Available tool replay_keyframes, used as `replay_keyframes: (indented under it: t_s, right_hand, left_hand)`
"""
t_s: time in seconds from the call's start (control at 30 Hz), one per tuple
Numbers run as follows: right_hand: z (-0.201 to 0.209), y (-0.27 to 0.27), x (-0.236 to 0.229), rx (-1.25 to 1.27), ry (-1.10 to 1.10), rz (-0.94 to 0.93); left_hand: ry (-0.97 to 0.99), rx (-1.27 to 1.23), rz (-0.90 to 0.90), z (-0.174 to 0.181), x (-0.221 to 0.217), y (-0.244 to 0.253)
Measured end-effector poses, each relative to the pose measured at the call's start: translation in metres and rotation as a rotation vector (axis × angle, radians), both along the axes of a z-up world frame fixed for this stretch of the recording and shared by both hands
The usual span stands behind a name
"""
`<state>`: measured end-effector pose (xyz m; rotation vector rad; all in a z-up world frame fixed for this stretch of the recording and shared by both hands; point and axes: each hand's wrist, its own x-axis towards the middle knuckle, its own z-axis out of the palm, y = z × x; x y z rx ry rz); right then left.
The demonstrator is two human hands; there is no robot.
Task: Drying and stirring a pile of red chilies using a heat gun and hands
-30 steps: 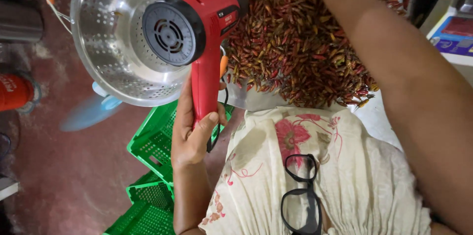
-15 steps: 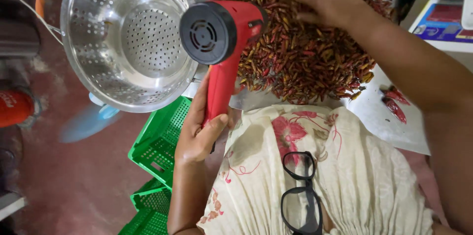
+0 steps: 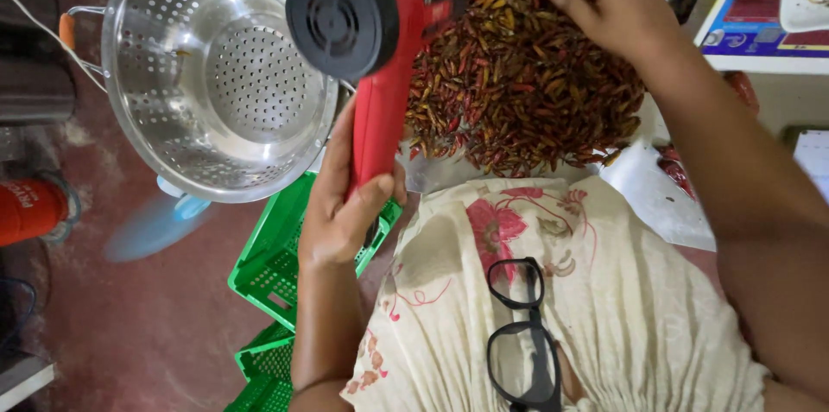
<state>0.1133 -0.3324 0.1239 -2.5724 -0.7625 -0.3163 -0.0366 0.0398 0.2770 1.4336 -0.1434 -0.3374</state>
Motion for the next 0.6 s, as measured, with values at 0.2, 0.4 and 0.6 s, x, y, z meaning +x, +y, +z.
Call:
replay_keyframes:
  t_s: [0.2,0.4,0.6]
  right_hand:
    - [-0.026,-0.037,-0.106,0.111,0.052,-0.173]
    - [-0.042,-0.039,-0.168,0.223,0.122,-0.285]
    - [-0.050,-0.045,-0.137,0.152,-0.006,-0.190]
  left_hand:
    - [-0.012,0.074,-0.071,0.004,0.037,-0.026]
    - [0.028,0.011,-0.140,-0.008,0.051,-0.044]
    - [-0.045,0.148,-0.024,-0.008,0.033,-0.029]
